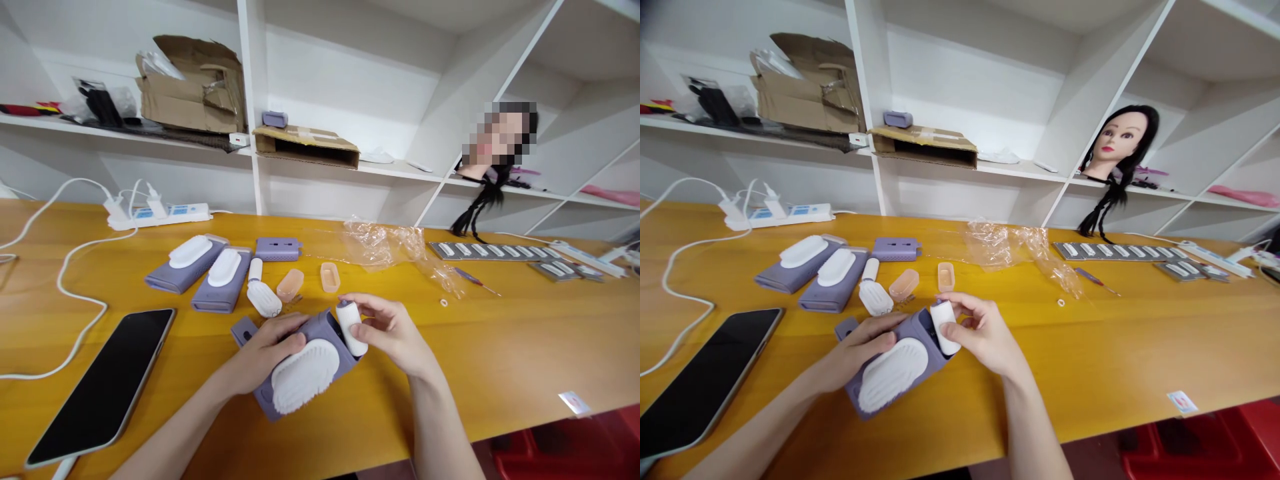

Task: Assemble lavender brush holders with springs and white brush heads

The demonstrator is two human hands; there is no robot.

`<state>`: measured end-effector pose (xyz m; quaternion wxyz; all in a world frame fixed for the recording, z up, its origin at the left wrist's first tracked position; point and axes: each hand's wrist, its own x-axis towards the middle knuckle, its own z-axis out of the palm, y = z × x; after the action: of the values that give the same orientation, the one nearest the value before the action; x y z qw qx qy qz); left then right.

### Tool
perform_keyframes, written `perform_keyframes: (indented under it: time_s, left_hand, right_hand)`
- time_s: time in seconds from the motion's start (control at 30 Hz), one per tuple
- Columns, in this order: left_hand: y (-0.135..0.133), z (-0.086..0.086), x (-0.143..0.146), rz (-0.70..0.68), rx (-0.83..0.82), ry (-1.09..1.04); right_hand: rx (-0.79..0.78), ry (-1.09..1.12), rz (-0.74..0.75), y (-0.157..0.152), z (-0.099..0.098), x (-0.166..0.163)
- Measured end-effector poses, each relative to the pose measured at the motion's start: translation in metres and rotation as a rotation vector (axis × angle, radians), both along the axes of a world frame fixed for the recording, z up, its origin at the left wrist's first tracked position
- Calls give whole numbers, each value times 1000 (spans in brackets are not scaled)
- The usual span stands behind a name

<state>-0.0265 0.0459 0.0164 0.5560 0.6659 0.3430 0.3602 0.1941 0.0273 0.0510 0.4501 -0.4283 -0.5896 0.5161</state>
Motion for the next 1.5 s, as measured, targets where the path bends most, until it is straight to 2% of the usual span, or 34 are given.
perform_keyframes:
  time_s: [0.23,0.53,0.83,1.33,1.5]
  left_hand:
    - [2,-2,-3,-79,85,145]
    - [3,-2,-3,-34,103,186]
    - [3,2,1,-37,164,256]
    - [4,1,-2,-2,202,250]
    - [4,2,-1,-23,201,257]
  right_hand:
    - [47,-77,28,-1,0,1]
    - [9,-33,4,1,-1,0]
    - [109,-404,-85,1,-4,-3]
    - [-105,-91,-229,6,1,-17]
    - [-72,-159,-196,3,0,-15]
